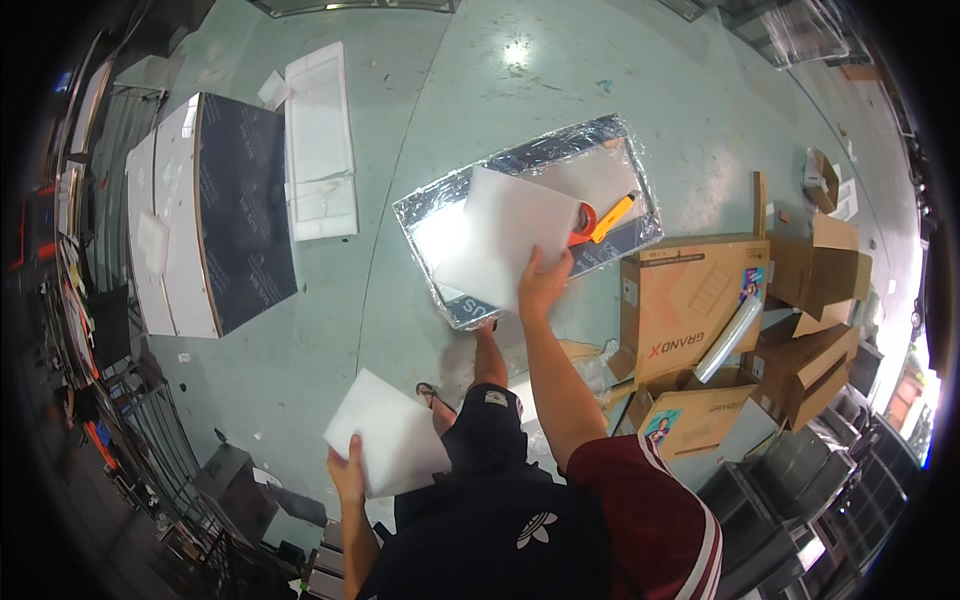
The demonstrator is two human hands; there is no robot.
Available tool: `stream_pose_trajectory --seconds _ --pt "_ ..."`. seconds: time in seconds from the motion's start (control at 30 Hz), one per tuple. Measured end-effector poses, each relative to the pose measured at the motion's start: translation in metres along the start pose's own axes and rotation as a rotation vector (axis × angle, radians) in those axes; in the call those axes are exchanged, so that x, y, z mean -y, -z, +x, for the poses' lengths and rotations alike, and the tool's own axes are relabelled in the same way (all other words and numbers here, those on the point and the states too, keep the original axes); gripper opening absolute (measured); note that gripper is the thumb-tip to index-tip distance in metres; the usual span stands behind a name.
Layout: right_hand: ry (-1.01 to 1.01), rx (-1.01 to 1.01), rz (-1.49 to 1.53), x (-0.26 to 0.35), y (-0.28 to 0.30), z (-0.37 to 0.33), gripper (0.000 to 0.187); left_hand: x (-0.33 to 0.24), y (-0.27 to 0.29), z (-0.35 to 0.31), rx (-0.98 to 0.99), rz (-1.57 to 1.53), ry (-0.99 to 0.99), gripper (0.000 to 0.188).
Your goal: The person cuts white foam sheets with a utility knife and wraps them with clear packing tape using a handheld dispenser. The person places the wrapped foam pieces onto a large white panel in a workshop.
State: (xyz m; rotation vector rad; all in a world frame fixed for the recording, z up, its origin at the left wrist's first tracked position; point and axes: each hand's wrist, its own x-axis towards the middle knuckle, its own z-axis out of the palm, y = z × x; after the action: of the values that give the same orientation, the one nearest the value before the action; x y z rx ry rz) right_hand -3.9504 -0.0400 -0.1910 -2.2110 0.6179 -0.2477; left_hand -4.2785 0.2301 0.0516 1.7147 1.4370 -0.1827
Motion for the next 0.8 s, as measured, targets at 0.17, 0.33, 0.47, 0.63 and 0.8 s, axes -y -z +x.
stream_pose_trajectory --seconds 0.17,0.33,0.47,0.63,0.8 --pt "-0.042 0.154 0.382 0.017 -0.018 0.045 0.046 0.003 -0.009 -0.006 0.064 -0.011 0.01 0.053" --pt "0.063 0.215 -0.157 0.013 -0.022 0.078 0.04 0.0 -0.015 -0.003 0.1 -0.035 0.013 0.051" --pt "0.065 0.073 -0.57 -0.008 -0.003 0.077 0.038 -0.003 -0.016 -0.003 0.102 -0.037 -0.007 0.051" --pt "0.495 0.238 -0.553 -0.052 0.027 0.097 0.055 -0.005 -0.016 -0.002 0.079 -0.056 0.042 0.05" --pt "0.648 0.39 -0.585 -0.066 0.038 0.117 0.064 -0.006 -0.013 -0.003 0.118 -0.049 -0.023 0.049"
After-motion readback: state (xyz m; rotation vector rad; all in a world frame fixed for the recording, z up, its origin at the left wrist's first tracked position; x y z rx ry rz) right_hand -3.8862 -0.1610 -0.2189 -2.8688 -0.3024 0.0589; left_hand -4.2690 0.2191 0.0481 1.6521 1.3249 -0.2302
